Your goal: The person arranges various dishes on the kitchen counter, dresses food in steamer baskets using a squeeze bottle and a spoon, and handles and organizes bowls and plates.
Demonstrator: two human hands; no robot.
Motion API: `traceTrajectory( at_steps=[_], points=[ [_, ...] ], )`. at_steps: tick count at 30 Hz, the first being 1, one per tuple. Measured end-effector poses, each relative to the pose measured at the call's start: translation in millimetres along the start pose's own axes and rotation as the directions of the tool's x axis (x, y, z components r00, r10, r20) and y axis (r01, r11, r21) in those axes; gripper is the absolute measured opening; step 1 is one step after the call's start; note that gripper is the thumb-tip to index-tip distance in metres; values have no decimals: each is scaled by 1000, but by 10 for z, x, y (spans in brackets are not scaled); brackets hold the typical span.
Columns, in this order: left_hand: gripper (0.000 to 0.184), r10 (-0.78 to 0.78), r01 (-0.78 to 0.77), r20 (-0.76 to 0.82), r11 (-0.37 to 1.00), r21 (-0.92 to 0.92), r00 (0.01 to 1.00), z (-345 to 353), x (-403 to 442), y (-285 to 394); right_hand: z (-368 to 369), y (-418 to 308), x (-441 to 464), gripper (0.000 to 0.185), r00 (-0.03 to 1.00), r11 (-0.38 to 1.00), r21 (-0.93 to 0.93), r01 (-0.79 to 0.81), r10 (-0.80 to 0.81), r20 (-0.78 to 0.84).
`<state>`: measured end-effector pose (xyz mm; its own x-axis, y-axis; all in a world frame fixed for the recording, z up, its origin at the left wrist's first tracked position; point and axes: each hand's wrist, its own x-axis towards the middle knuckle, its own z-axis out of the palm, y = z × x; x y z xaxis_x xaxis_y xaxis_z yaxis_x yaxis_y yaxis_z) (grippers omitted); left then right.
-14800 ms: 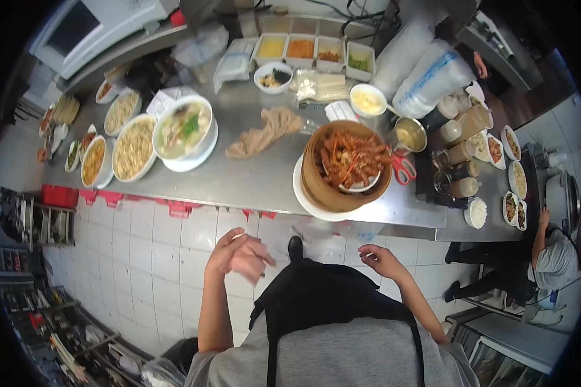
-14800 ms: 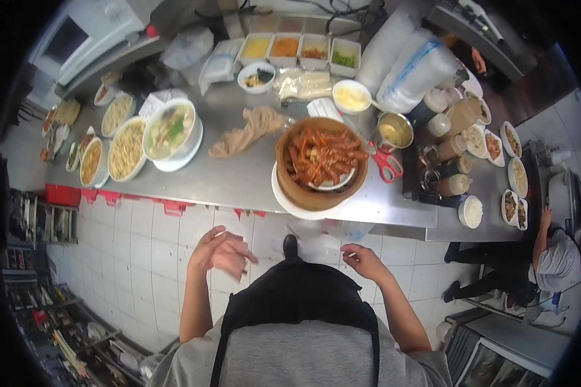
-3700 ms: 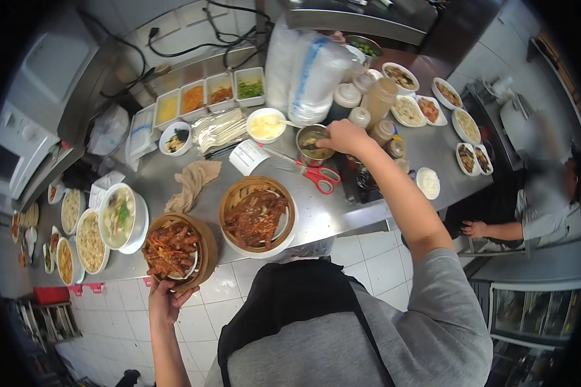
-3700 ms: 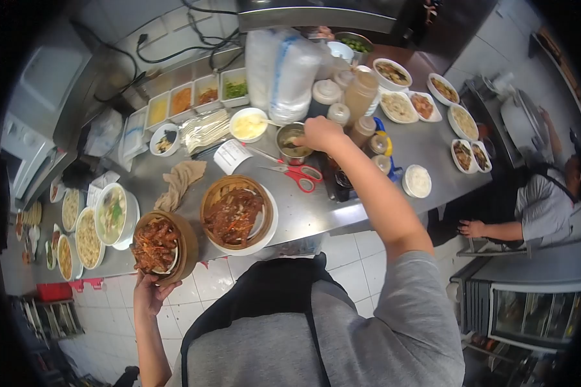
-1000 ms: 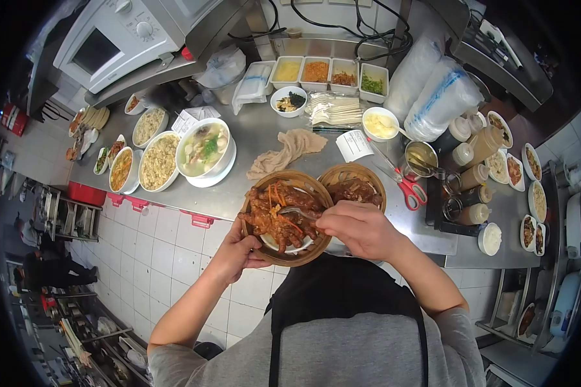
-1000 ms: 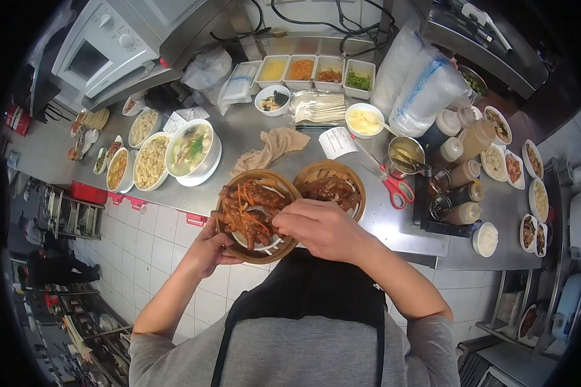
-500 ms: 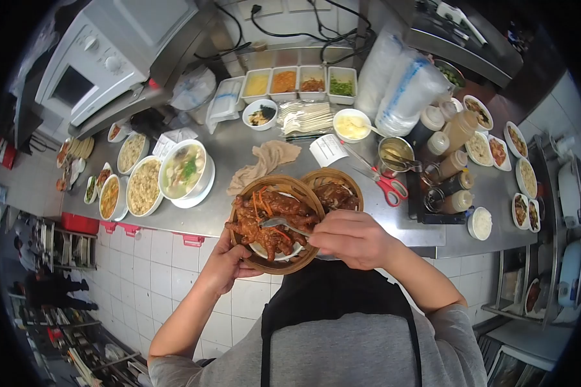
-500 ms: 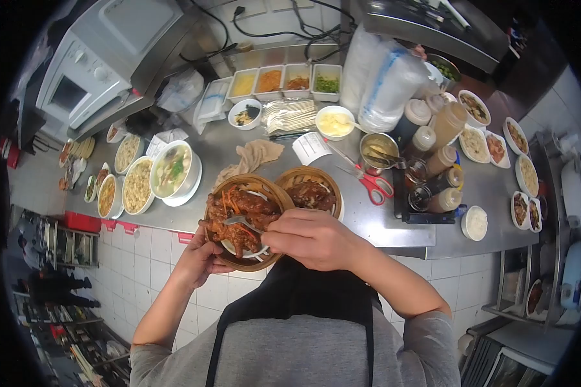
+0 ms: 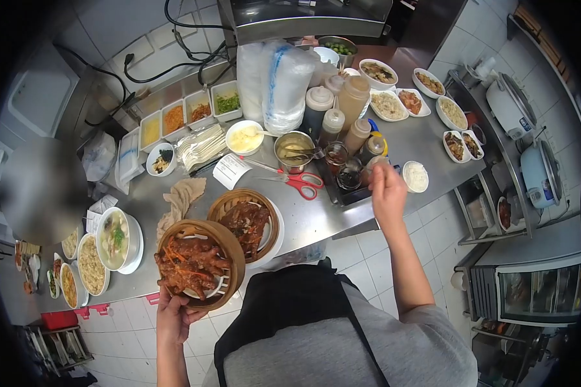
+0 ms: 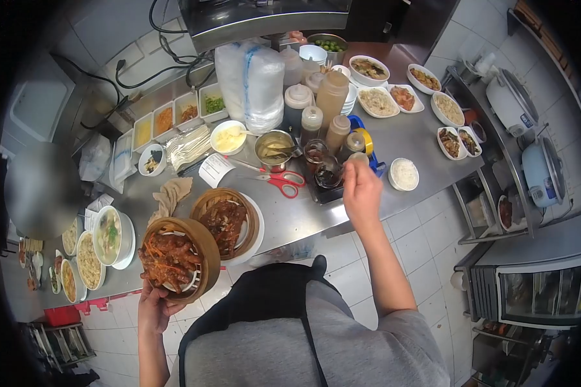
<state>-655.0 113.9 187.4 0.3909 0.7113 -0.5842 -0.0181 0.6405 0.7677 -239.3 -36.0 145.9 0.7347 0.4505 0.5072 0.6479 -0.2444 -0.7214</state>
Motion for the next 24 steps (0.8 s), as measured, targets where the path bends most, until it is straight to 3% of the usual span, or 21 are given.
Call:
traceTrajectory(
  at_steps=[4,7,10,12,14,15,16,17,18,19,20,21,22,23,24],
  points=[
    [64,5,-5,-1,1000,-29,1000,-34,11,-16,129,237,-101,22,974,968,-206,140,-97,206],
    [64,1,-1,-3,999,-38,1000,-61,4,-37,108,-14,92,27,973,969,-161,186,-159,166],
    [63,16,-16,-1,999,-51,1000,-66,-24,-72,281,-345,482,26,988,996,45,82,-87,128],
    [63,17,-16,10,997,-72,1000,-79,-44,-98,608,-271,733,31,984,998,39,46,-52,172],
    [63,5,-4,10,998,-55,1000,-120,-78,-123,1019,-181,901,38,972,962,-139,233,-231,33],
    [63,3,-3,-1,999,-54,1000,-149,-109,-140,1176,-148,996,50,969,920,-311,239,-246,19],
    [63,1,0,27,999,-41,1000,-177,-105,-170,1289,-111,1120,54,982,848,-496,188,-164,92],
    [63,10,-9,28,999,-40,1000,-216,-76,-215,1291,-196,1295,50,955,799,-568,198,-25,297],
    [62,33,-33,4,998,-49,999,-283,-85,-250,1515,51,1371,41,972,667,-706,236,-166,169],
    [62,25,-26,-21,999,-45,999,-289,-160,-241,1618,121,1516,21,965,626,-735,263,-176,195],
    [61,16,-19,-57,998,-52,998,-268,-209,-224,1662,35,1609,24,975,641,-735,220,-136,173],
    [64,16,-19,-56,998,-52,998,-307,-241,-230,1561,20,1677,30,916,623,-682,383,-161,367],
    [66,9,-11,-45,999,-48,999,-350,-287,-245,1654,321,1832,36,883,605,-648,462,-243,402],
    [68,7,-14,-80,997,-76,997,-362,-344,-241,1872,773,2032,49,904,556,-714,425,-222,365],
    [69,1,-10,-97,995,-96,995,-392,-388,-250,1861,669,2014,61,940,616,-711,339,-183,289]
  ],
)
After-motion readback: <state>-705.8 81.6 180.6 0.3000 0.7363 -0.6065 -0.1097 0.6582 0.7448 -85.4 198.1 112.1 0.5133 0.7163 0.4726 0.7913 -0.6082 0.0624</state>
